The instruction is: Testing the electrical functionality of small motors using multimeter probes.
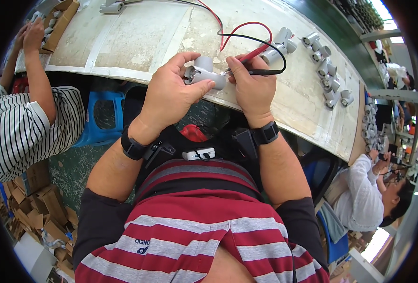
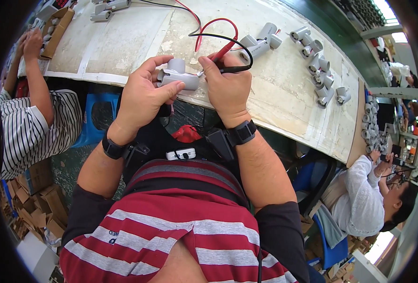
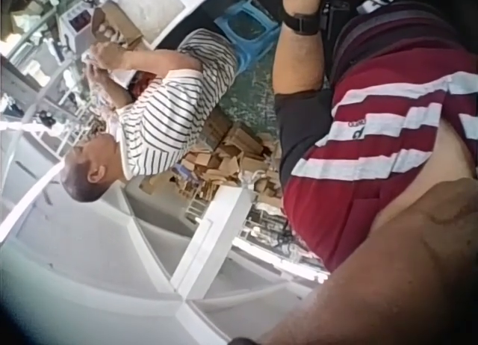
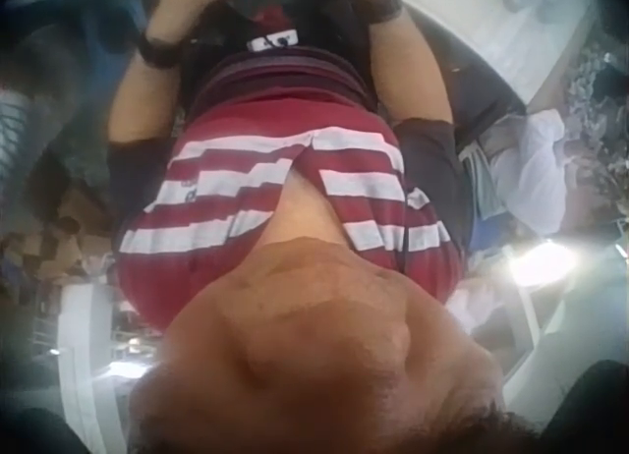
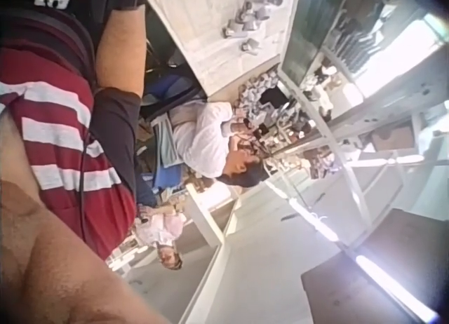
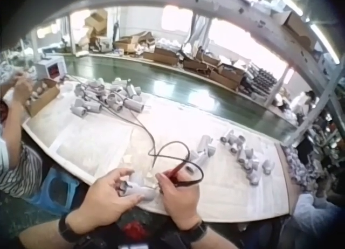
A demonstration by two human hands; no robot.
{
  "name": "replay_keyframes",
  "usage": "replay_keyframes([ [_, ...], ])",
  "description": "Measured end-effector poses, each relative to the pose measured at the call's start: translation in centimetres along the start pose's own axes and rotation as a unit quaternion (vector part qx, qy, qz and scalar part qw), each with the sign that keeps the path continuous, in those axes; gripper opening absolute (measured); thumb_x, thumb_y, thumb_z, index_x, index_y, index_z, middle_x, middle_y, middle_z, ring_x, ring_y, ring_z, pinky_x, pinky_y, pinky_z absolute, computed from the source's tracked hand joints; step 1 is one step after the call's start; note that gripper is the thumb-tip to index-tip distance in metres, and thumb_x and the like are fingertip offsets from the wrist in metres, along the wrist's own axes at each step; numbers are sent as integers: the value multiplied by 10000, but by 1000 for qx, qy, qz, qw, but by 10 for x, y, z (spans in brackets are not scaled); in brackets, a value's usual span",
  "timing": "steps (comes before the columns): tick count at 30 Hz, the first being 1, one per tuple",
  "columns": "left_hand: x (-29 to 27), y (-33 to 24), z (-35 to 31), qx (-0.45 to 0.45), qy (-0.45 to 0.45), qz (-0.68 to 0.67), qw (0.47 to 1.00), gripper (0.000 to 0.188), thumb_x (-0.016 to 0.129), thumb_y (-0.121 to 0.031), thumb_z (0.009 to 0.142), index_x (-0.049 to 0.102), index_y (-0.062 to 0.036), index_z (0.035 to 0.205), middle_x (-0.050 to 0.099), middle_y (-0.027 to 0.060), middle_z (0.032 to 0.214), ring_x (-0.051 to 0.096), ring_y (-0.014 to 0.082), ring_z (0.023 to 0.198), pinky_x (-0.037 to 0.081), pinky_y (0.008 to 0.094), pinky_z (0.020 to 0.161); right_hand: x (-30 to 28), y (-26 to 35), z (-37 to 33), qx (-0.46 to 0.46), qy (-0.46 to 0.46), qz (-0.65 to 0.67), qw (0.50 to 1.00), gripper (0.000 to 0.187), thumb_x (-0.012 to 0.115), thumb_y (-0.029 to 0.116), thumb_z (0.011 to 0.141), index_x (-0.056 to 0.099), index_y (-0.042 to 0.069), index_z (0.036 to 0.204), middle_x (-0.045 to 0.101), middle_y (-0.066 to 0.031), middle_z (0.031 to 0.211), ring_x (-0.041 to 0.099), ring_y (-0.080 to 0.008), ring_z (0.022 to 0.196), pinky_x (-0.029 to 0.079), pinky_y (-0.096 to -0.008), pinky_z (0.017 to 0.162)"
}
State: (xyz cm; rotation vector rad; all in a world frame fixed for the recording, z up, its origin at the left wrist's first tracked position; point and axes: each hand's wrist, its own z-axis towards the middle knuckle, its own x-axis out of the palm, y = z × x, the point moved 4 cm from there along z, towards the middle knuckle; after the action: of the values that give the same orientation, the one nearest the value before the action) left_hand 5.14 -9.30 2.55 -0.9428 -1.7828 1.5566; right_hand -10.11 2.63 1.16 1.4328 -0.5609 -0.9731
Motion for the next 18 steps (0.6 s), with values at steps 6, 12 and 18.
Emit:
replay_keyframes([
  [6,5,-1,-2,93,16,-1,996,599,796,-47,868,551,11,1412,726,103,1043,671,114,901,561,259,800,1,1,2,15,3,0,1000,142,792,132,917,729,8,947,710,-37,756,645,-89,620,511,-228,580],
  [12,7,4,4,121,18,-4,992,600,789,-26,866,562,-15,1420,723,83,1053,666,107,898,561,257,801,2,2,1,16,2,20,1000,131,788,123,915,727,11,944,708,-37,752,648,-93,622,513,-230,579],
  [18,6,5,4,120,27,-15,992,603,789,-20,863,570,-41,1425,721,85,1070,671,104,903,564,259,791,3,1,1,16,4,39,999,126,788,119,912,725,14,941,706,-34,755,646,-92,622,518,-232,576],
])
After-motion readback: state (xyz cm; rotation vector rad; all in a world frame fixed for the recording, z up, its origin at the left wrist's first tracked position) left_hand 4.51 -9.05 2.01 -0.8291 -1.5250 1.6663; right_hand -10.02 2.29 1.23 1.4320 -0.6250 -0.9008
